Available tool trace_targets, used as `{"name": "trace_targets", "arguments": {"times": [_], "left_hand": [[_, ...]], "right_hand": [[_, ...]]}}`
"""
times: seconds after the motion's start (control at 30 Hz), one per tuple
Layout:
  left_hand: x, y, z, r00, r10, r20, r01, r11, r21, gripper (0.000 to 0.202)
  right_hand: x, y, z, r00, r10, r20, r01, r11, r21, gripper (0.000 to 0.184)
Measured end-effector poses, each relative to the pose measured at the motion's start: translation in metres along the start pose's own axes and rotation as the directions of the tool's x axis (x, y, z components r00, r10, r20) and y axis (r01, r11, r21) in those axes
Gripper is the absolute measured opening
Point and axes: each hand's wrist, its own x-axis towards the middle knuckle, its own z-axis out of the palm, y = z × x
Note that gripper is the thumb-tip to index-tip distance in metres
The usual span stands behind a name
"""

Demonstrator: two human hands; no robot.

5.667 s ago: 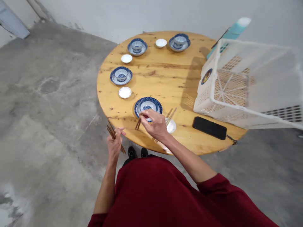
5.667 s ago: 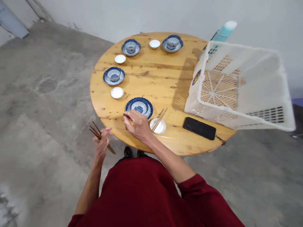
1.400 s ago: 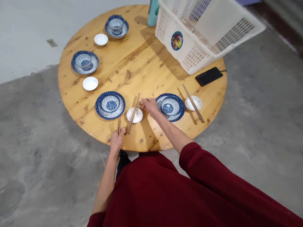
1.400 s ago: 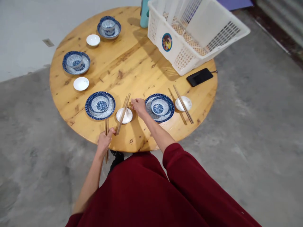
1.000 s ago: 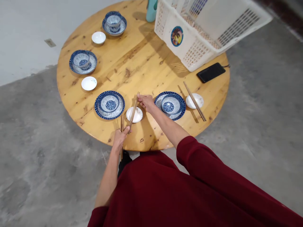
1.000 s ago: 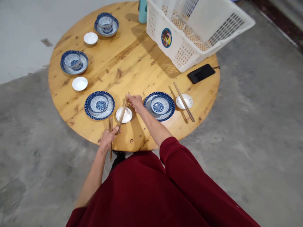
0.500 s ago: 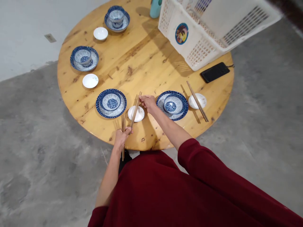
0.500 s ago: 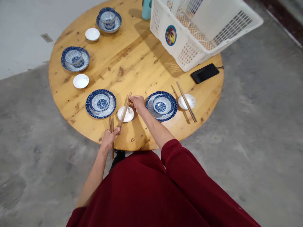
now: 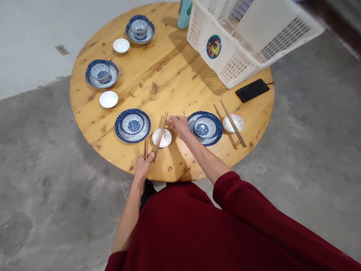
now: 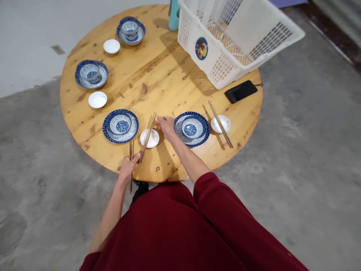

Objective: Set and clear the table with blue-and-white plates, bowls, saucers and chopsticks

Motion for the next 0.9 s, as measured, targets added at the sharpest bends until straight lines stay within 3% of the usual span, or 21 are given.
{"name": "trace_targets", "arguments": {"times": [0.13, 0.27, 0.43, 0.57, 0.67, 0.8, 0.9], "left_hand": [[-0.006, 0.008, -0.014, 0.99, 0.044, -0.134, -0.049, 0.998, -0.034, 0.037], [-0.026, 0.027, -0.028, 0.987, 0.056, -0.153, -0.077, 0.987, -0.14, 0.039], [-0.055, 0.054, -0.026, 0.993, 0.105, 0.048, -0.079, 0.923, -0.378, 0.044], [-0.067, 0.06, -0.016, 0.976, 0.111, 0.185, -0.015, 0.889, -0.458, 0.041], [-0.07, 0.06, -0.006, 0.966, 0.109, 0.232, 0.016, 0.878, -0.479, 0.035], [-0.074, 0.063, 0.006, 0.956, 0.12, 0.267, 0.03, 0.867, -0.498, 0.027], [-0.077, 0.067, 0.014, 0.948, 0.126, 0.291, 0.043, 0.857, -0.513, 0.026]], "right_hand": [[-0.028, -0.01, -0.016, 0.986, -0.167, -0.021, 0.166, 0.985, -0.036, 0.015], [-0.075, -0.014, -0.03, 0.939, -0.306, 0.156, 0.321, 0.944, -0.081, 0.018], [-0.129, -0.017, -0.027, 0.775, -0.388, 0.499, 0.492, 0.866, -0.089, 0.022], [-0.145, -0.027, -0.013, 0.616, -0.501, 0.609, 0.612, 0.79, 0.03, 0.02], [-0.146, -0.038, -0.007, 0.547, -0.477, 0.688, 0.581, 0.808, 0.098, 0.021], [-0.146, -0.05, -0.009, 0.498, -0.278, 0.822, 0.381, 0.921, 0.08, 0.027], [-0.146, -0.055, -0.014, 0.447, -0.197, 0.873, 0.316, 0.947, 0.052, 0.028]]}}
